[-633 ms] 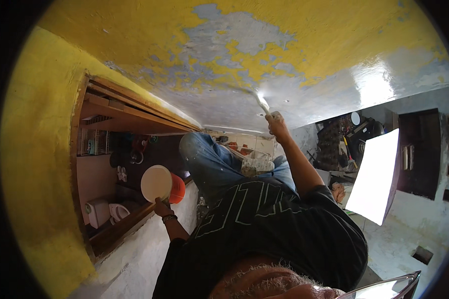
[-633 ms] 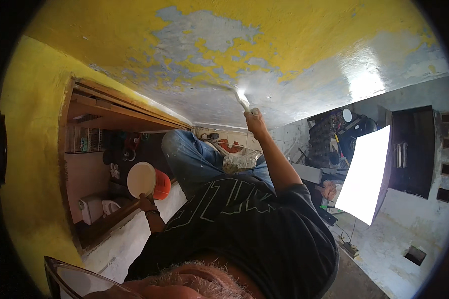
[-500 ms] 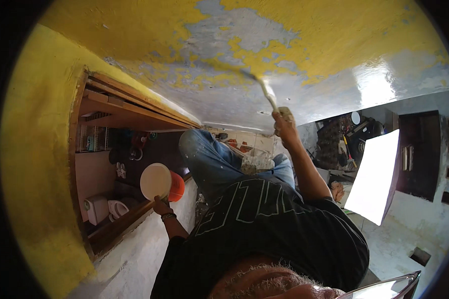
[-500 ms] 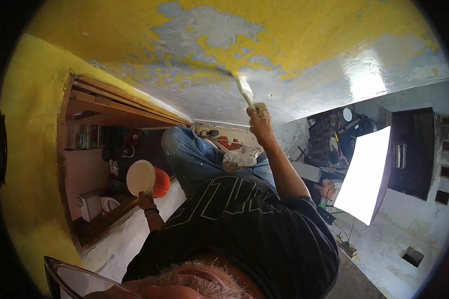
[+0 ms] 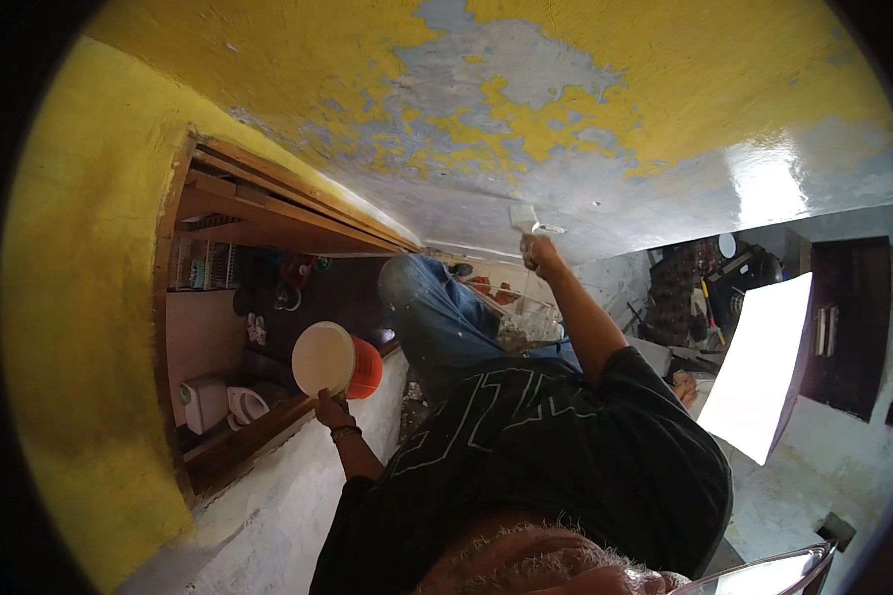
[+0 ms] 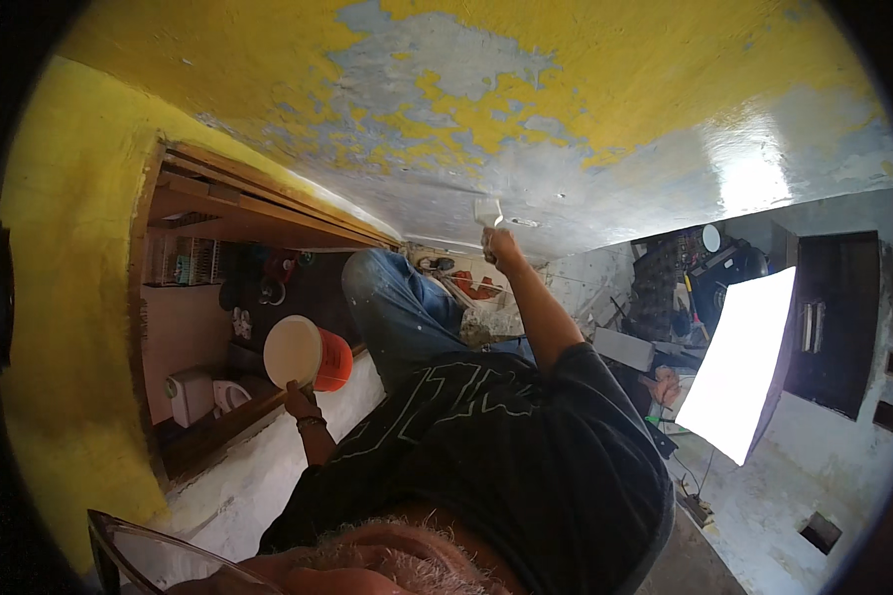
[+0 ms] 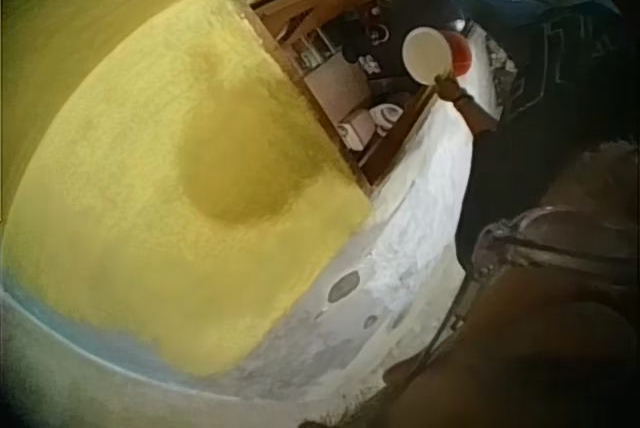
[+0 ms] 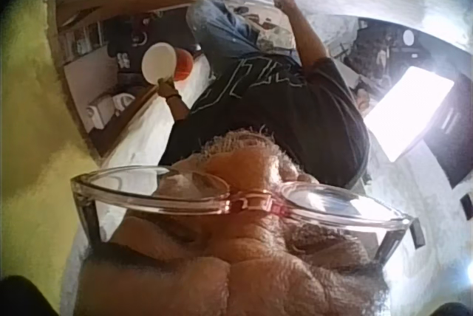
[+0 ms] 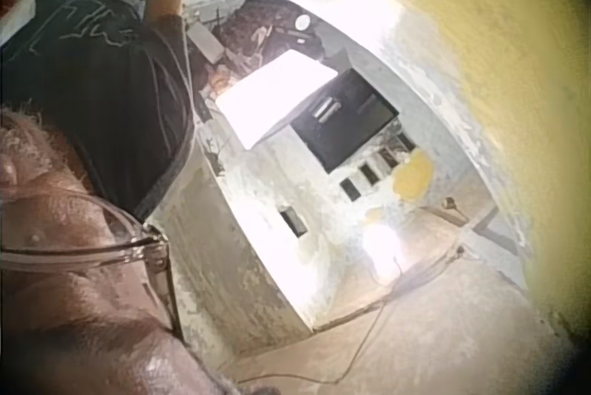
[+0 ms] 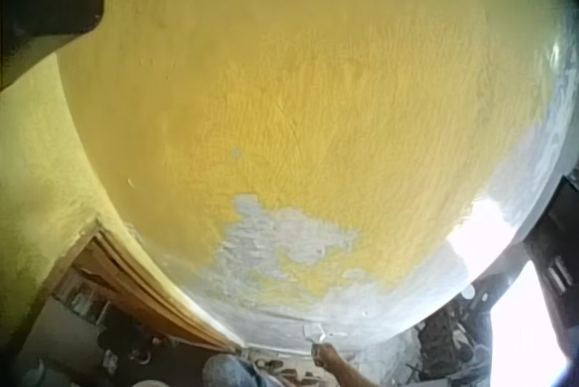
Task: The recorder is painting a ceiling or high wall area with white paint using a brush while standing on a ladder.
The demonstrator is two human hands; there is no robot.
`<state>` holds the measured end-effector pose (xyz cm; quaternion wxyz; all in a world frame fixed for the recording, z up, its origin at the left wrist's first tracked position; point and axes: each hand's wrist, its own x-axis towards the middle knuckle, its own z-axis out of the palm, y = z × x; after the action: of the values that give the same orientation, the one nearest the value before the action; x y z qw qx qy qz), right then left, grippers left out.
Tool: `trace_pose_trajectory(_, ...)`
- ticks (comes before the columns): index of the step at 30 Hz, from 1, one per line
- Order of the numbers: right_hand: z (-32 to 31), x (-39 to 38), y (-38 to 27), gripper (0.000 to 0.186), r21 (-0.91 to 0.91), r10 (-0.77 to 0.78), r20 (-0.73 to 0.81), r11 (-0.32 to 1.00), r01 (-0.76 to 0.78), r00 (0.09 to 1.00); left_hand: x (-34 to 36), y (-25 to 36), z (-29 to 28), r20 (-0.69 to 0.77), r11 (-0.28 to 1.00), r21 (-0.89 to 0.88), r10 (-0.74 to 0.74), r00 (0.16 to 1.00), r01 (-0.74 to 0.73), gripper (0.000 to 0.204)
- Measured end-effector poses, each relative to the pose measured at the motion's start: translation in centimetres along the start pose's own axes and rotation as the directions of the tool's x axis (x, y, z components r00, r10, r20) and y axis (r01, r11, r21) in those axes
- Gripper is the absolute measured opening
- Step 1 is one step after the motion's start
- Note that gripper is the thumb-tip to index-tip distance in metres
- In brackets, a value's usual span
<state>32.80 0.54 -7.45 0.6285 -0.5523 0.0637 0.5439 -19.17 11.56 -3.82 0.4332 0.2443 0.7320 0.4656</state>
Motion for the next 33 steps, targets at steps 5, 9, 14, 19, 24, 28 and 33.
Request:
trace_pose_trajectory(5,6.4,-6.6,-6.9,0.016,0.035,-0.116,0.011,0.993,0.115,0.993,-0.7,0.0,-1.3,-0.011,1.0,-0.023,0.007,1.0,-0.008,0.029)
trace_pose_trajectory(9,9.0,-15.9,-9.6,0.016,0.061,-0.235,0.124,0.972,0.228,0.964,-1.4,0.4,-0.5,-0.08,1.0,0.002,-0.003,0.997,0.003,0.028)
trace_pose_trajectory(14,7.7,-15.3,-5.1,0.016,0.005,-0.128,0.046,0.992,0.128,0.991,-0.2,-0.6,-1.1,-0.018,0.995,0.011,-0.1,0.995,0.1,0.037)
trace_pose_trajectory(19,1.8,-3.9,0.5,0.018,0.054,-0.039,0.043,0.998,0.037,0.998,-1.7,0.0,-0.2,-0.004,1.0,0.01,-0.01,1.0,0.01,0.026)
trace_pose_trajectory(24,5.4,-8.7,-6.5,0.019,0.039,-0.22,-0.039,0.974,0.222,0.975,-0.9,-1.5,-1.6,-0.024,0.991,0.132,0.021,0.999,-0.018,0.028)
trace_pose_trajectory(28,8.0,-18.4,-12.1,0.015,0.139,-0.341,0.073,0.934,0.329,0.937,0.3,-2.6,-1.2,-0.006,0.996,0.062,-0.069,0.998,0.07,0.025)
trace_pose_trajectory(33,6.2,-22.8,-13.0,0.016,-0.013,-0.399,0.122,0.915,0.404,0.909,0.4,-2.4,0.0,0.005,0.995,-0.042,-0.086,0.996,0.086,0.031)
